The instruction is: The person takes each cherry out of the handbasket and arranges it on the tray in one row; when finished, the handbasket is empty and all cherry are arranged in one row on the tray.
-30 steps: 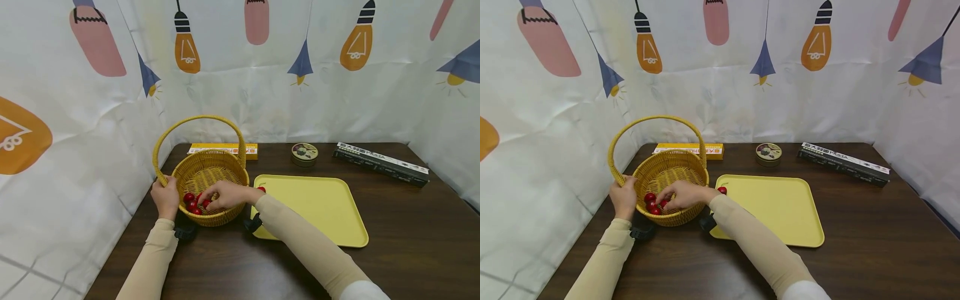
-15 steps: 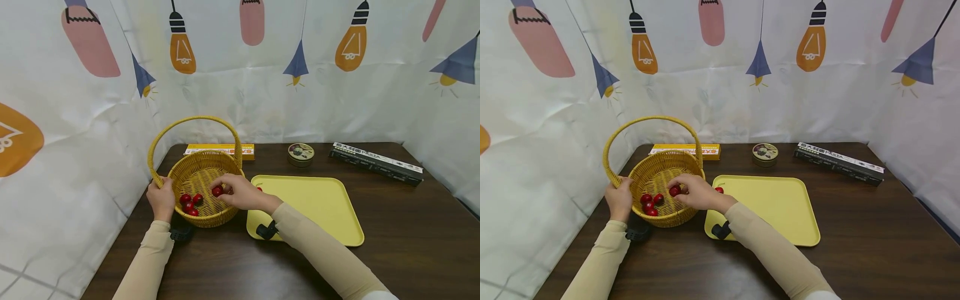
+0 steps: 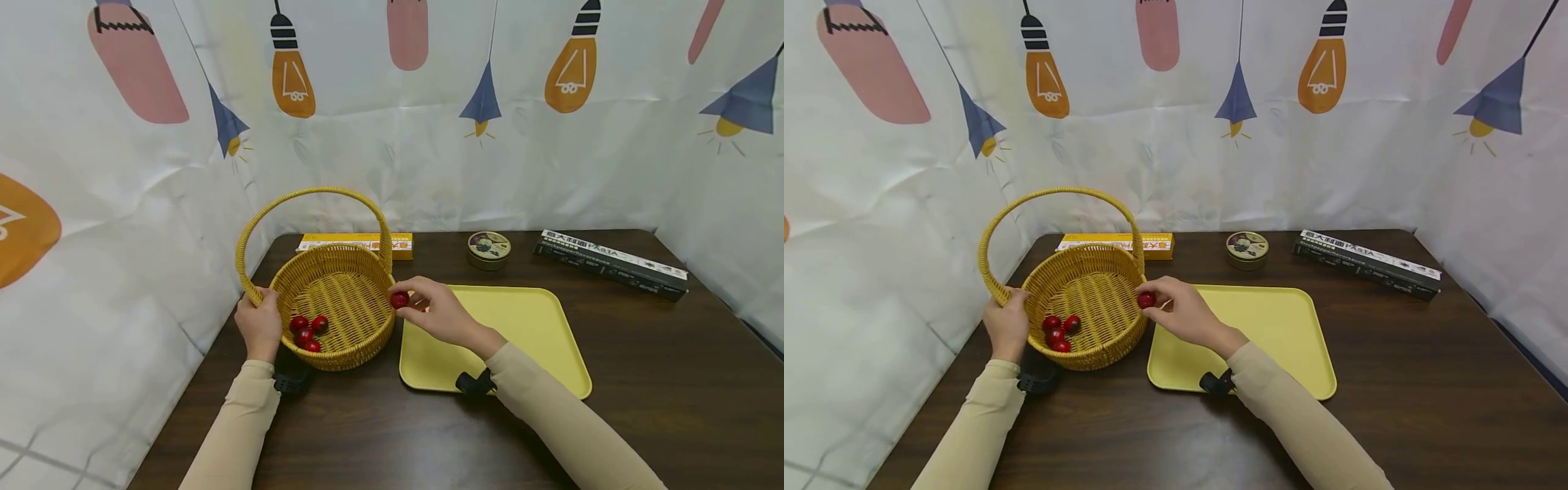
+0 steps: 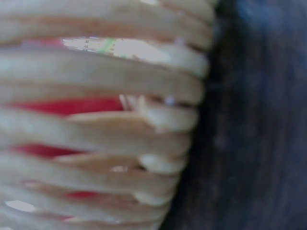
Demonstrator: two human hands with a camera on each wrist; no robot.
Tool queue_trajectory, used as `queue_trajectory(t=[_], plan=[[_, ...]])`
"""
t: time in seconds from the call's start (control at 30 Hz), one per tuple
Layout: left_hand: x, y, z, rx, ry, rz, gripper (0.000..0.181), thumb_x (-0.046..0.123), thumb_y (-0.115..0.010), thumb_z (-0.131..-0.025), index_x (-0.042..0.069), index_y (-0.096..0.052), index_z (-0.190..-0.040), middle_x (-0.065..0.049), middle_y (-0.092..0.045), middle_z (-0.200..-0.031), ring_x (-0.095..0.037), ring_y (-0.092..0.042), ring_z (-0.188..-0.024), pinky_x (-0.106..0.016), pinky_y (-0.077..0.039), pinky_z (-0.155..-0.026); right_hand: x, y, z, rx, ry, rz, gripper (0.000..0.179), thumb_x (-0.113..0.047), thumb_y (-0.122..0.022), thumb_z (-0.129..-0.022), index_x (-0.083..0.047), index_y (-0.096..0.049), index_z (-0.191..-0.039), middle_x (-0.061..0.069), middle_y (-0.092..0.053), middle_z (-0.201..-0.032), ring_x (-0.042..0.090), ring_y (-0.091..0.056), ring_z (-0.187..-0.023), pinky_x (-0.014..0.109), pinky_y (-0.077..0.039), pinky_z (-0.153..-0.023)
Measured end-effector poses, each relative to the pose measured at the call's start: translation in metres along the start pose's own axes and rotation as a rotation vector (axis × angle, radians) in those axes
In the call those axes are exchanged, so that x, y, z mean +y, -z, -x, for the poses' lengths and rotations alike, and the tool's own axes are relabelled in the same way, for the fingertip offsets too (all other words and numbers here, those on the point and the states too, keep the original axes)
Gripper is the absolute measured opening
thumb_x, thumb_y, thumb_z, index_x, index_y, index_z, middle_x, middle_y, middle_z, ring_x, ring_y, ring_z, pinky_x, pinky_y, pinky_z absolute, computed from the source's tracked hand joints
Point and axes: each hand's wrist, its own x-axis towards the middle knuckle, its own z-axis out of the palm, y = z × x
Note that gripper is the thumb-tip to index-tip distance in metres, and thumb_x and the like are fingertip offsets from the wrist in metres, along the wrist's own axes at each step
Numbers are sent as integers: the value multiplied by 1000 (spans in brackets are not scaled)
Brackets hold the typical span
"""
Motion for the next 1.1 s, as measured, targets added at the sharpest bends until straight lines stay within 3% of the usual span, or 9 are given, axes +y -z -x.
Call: queue_trajectory(t=[0.47, 0.7, 1.1], plan=[[1, -1, -1, 4, -13, 2, 26, 15, -55, -93, 10, -47, -68, 3, -33, -51, -11, -28, -43, -28, -29, -45, 35, 26, 21, 58, -242, 91, 35, -4, -74, -84, -6, -63, -118, 7, -66, -111, 21, -67, -91, 37, -54, -79], [1, -1, 0, 0, 8, 9, 26, 18, -53, -94, 10, -48, -70, 3, -33, -52, -13, -29, -44, -28, -29, -45, 51, 28, 26, -3, -394, 139, 38, -4, -74, -84, -3, -60, -120, 12, -66, -113, 23, -68, -93, 37, -54, -79], [0, 0, 0, -13, 15, 7, 24, 19, -53, -94, 10, -50, -72, 2, -35, -53, -13, -31, -46, -28, -31, -46, 61, 33, 30, -21, -491, 162, 33, -7, -76, -82, -5, -65, -113, 12, -66, -108, 21, -66, -88, 29, -52, -63]])
